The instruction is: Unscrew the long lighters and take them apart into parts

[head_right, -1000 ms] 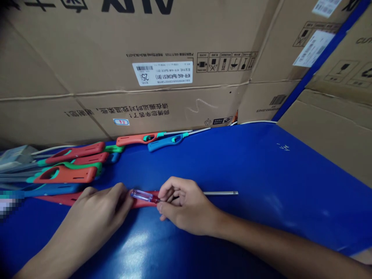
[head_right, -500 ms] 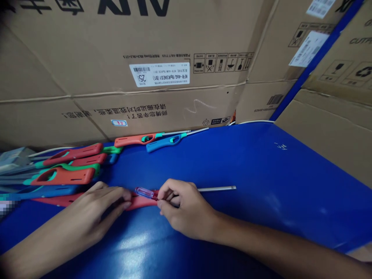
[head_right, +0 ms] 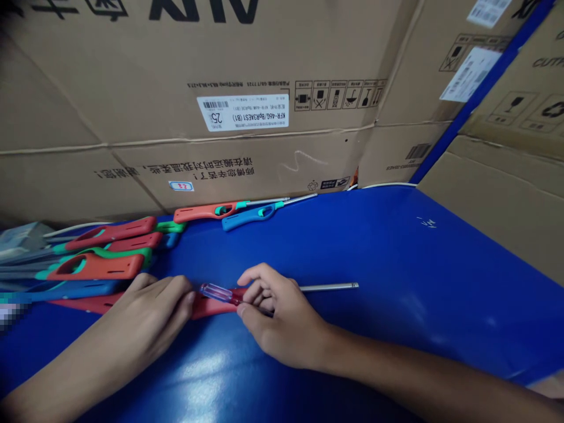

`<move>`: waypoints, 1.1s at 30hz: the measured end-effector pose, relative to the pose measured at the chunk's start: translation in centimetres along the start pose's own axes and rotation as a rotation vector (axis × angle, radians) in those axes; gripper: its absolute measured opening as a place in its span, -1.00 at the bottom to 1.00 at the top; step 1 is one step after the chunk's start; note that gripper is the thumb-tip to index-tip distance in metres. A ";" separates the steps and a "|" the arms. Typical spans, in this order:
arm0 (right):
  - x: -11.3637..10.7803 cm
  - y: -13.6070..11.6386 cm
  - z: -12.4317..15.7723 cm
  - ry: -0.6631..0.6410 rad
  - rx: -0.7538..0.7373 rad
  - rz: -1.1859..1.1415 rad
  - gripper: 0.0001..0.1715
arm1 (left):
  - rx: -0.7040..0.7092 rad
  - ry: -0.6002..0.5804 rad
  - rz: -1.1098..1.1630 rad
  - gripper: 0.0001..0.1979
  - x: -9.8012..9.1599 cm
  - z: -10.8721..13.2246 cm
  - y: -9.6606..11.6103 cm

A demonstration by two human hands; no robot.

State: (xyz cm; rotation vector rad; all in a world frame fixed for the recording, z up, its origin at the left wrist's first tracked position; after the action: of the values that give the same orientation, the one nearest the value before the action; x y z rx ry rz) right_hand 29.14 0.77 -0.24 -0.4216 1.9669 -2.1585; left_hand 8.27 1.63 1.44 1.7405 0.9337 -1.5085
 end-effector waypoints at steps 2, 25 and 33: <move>-0.2 -0.4 0.1 -0.023 -0.034 0.003 -0.75 | -0.092 -0.028 0.193 -0.67 -0.4 0.4 0.1; -2.7 -4.2 1.2 0.094 -0.271 0.617 -0.79 | 0.203 0.221 0.222 -0.64 1.7 0.8 2.5; -22.2 -6.7 2.5 0.771 0.067 1.020 -0.67 | 0.292 0.308 0.054 -0.69 2.2 -0.2 1.4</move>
State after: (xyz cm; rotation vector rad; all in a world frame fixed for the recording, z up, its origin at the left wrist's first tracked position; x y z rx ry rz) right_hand 51.21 6.34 4.78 1.3121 1.7197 -1.7163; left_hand 9.72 1.29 -0.74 2.2381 0.8355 -1.4212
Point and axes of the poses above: each hand's wrist, its own z-axis away from the middle knuckle, its own x-axis out of the palm, y = z × x, the point moved 2 cm from there along -z, towards the middle knuckle, and after that the axes turned 3 degrees about -z, right-handed, at the moved point
